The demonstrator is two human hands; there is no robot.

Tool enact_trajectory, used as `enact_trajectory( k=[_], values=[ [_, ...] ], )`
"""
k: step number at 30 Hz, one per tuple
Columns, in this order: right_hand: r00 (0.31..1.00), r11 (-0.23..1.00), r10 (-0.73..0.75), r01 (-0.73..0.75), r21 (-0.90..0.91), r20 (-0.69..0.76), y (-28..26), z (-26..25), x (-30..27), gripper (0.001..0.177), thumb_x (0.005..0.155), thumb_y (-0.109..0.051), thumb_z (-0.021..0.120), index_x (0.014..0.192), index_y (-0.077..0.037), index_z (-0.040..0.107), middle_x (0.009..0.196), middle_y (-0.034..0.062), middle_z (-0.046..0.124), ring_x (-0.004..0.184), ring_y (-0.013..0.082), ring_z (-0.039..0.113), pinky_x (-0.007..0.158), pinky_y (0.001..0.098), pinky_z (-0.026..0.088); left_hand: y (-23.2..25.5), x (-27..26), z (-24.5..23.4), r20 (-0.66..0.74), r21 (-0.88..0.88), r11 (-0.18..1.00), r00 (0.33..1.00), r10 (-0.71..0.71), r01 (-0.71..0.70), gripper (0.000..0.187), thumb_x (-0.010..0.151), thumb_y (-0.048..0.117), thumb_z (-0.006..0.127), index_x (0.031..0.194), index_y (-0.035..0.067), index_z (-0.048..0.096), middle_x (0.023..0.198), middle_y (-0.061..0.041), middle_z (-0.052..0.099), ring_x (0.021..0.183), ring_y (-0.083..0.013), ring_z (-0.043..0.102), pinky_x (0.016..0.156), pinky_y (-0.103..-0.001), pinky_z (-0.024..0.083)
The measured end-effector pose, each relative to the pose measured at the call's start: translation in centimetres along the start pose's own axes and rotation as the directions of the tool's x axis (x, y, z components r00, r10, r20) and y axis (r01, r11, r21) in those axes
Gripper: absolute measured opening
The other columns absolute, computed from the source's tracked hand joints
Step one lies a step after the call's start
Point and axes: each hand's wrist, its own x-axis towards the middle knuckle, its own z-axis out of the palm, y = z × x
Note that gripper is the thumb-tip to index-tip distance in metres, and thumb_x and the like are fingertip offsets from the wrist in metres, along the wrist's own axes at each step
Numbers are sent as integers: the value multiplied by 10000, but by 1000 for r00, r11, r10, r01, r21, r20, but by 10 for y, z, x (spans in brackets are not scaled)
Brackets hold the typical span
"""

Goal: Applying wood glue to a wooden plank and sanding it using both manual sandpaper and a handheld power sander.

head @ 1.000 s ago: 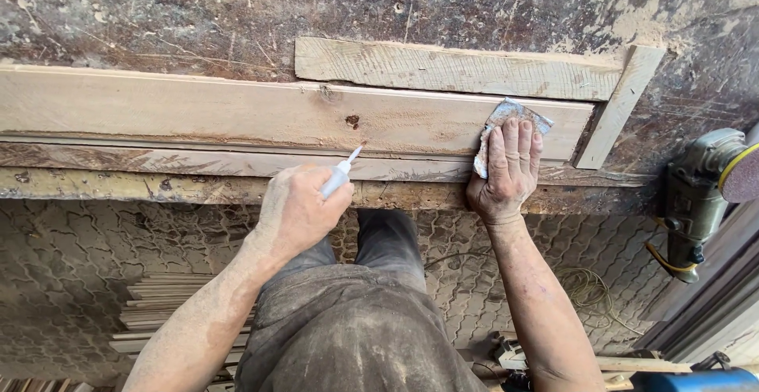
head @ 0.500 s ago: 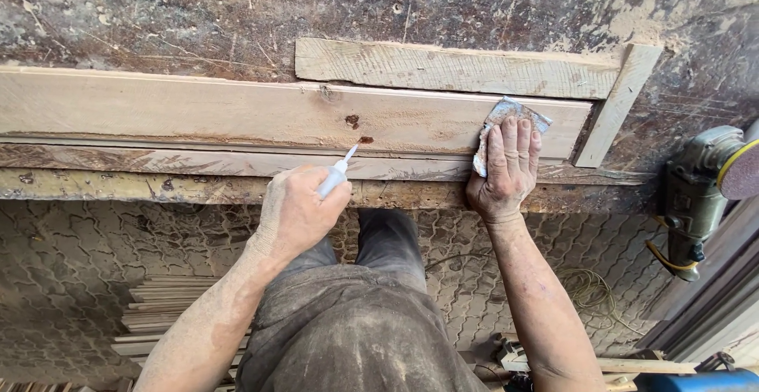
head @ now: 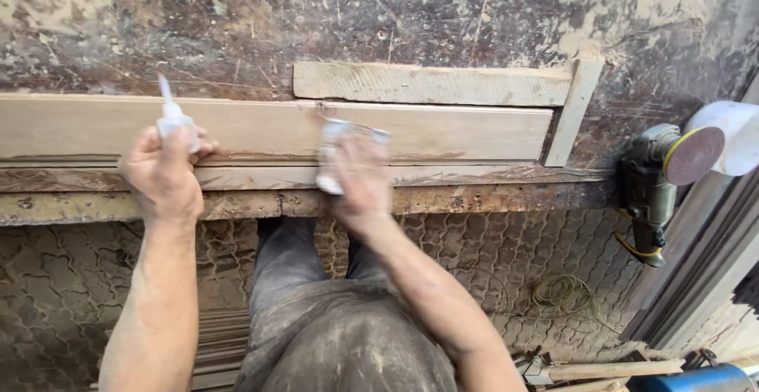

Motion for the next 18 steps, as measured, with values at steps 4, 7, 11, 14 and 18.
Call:
enact_trajectory(
  k=[4,7,11,14,18],
  values=[
    [940,976,-219,210,62,260,-81,13,48,886,622,44,724,1453,-77,441,1525,241,414,1447,422,351,1214,579,232,-12,8,-14,23,-454,883,992,-124,121,140,1051,158,669,1038,18,669,965,-128,696,782,-204,703,830,-476,654],
    [919,946,-321,304,110,228,-69,8,43,816,781,42,709,1530,5,388,1581,255,378,1498,411,352,1283,542,233,-36,9,-25,58,-509,850,991,-124,136,186,1086,160,681,1038,-18,655,956,-150,688,763,-206,689,846,-482,654],
    [901,962,-191,250,-106,389,34,-40,-8,875,710,120,655,1528,-92,431,1587,155,411,1477,345,398,1270,484,288,-33,8,-22,36,-489,862,991,-131,132,183,1075,156,696,1039,-19,655,953,-157,691,782,-216,693,857,-479,660],
    [982,948,21,41,-316,189,120,-57,-69,877,740,45,719,1547,-95,406,1571,241,446,1445,440,436,1172,478,404,-34,13,-18,46,-484,863,989,-140,145,167,1053,156,705,1056,-5,658,977,-161,699,821,-238,715,853,-479,653],
    [986,964,18,-61,-259,-165,114,-39,-82,782,913,3,739,1602,-98,384,1606,206,450,1488,416,460,1252,512,395,-36,8,-21,63,-460,880,993,-101,119,172,1070,149,707,1059,-17,664,963,-167,701,814,-235,725,839,-454,653]
  ],
)
